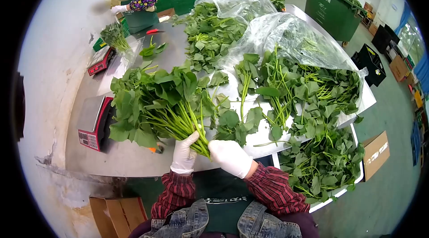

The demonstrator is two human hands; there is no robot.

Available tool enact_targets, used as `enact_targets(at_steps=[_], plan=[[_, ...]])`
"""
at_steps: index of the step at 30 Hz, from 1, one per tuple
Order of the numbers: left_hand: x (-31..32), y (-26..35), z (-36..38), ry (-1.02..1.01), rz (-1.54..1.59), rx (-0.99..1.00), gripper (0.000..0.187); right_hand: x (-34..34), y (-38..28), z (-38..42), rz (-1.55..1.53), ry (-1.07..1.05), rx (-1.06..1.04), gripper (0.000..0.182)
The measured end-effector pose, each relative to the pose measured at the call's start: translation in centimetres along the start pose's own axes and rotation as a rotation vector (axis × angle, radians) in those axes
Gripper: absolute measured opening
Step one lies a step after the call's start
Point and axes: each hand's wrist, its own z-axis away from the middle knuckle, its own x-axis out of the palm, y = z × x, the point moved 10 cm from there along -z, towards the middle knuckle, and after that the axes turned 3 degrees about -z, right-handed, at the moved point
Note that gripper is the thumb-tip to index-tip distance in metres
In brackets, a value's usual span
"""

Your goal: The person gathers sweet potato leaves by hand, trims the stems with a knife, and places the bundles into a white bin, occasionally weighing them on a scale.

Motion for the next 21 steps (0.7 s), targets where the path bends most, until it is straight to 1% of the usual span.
enact_targets(at_steps=[1,2,4,6,7,9,10,12,13,14,16,17,18,19,20,21], plan=[[-0.1,0.3,0.1,0.017,-0.013,0.04,0.03,0.3,-0.4,0.1,-0.007,-0.018,-0.032,0.013],[-0.3,0.3,0.0,0.016,-0.015,0.037,0.03,0.6,-0.8,0.1,-0.014,-0.036,-0.064,0.013],[-1.0,0.0,-0.4,0.012,-0.04,0.023,0.029,1.3,-1.0,0.3,-0.006,-0.035,-0.035,0.012],[-0.8,0.1,-0.4,0.013,0.004,0.019,0.031,0.3,1.7,1.5,-0.12,0.295,0.211,0.012],[-0.7,0.2,-0.3,0.017,0.049,0.017,0.033,0.8,1.9,1.6,-0.12,0.294,0.211,0.012],[0.0,0.4,0.2,0.029,0.055,0.033,0.032,0.2,5.5,4.1,-0.252,0.552,0.558,0.009],[0.3,0.4,0.3,0.036,0.059,0.049,0.031,1.5,7.3,5.2,-0.45,0.574,0.677,0.006],[-0.4,0.3,0.2,0.055,0.081,0.059,0.028,-1.8,5.1,3.7,0.202,0.463,0.363,0.012],[-1.4,-0.1,-0.1,0.056,0.145,0.01,0.027,-1.8,10.6,5.8,-0.404,0.546,0.757,0.018],[-2.4,-0.6,-0.4,0.057,0.211,-0.04,0.026,1.0,13.7,8.3,-1.034,0.588,1.121,0.025],[-3.5,-0.3,-0.5,0.05,0.228,-0.051,0.024,-1.6,17.7,9.5,-0.219,0.523,0.883,0.036],[-3.8,-0.3,-0.5,0.032,0.224,-0.065,0.025,-3.4,16.7,8.6,0.249,0.376,0.753,0.046],[-3.7,-0.5,-0.4,0.012,0.22,-0.082,0.025,-3.4,17.2,8.3,0.105,0.264,0.871,0.046],[-3.4,-0.6,-0.2,0.008,0.221,-0.087,0.025,-3.1,16.7,7.7,-0.228,0.26,0.93,0.045],[-2.3,-0.3,0.2,-0.042,0.17,-0.064,0.023,-2.4,14.9,6.3,-0.564,0.253,0.974,0.044],[-1.2,-0.1,0.6,-0.094,0.118,-0.042,0.02,-1.5,13.1,4.7,-0.653,0.164,0.895,0.041]])
